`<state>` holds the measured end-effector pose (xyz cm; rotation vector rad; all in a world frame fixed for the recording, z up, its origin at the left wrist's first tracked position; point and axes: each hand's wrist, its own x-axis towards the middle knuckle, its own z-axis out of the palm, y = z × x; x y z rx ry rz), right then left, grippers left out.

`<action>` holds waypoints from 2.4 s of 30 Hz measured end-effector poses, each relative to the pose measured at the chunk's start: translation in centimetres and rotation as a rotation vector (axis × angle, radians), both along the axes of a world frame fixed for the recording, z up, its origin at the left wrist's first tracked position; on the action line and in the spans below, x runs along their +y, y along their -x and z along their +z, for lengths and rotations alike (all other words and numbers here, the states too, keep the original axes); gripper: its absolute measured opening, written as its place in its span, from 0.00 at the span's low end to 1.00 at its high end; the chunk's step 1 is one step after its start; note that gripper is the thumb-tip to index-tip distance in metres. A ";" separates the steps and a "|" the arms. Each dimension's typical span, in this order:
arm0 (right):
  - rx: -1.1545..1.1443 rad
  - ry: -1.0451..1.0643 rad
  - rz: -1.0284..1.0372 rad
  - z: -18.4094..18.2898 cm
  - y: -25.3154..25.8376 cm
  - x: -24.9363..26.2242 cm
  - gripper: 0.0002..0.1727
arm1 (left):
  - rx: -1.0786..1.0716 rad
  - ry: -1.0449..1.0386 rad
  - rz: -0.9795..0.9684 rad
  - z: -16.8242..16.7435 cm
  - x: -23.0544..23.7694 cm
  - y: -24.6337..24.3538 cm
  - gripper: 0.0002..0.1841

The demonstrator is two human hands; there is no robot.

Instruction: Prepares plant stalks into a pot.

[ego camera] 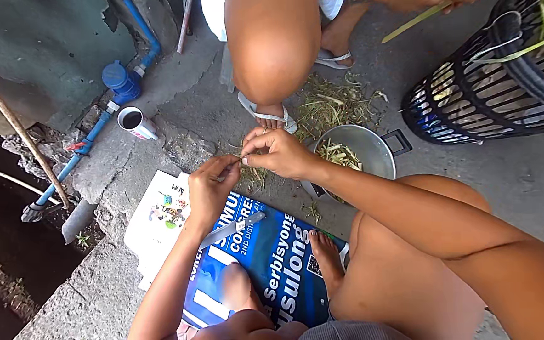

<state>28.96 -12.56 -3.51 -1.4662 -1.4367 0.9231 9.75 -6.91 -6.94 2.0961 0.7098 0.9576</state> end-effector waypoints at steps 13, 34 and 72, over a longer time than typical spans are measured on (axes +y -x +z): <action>0.047 0.269 -0.100 -3.7 -1.6 1.3 0.03 | -0.376 0.511 0.070 -1.6 3.6 2.2 0.08; -0.561 0.053 -0.067 -1.9 -1.4 1.9 0.18 | -0.290 0.411 -0.044 -2.4 3.8 2.2 0.08; 0.368 0.170 -0.204 -0.8 2.3 0.6 0.06 | -0.038 -0.018 0.061 -0.6 0.8 0.4 0.08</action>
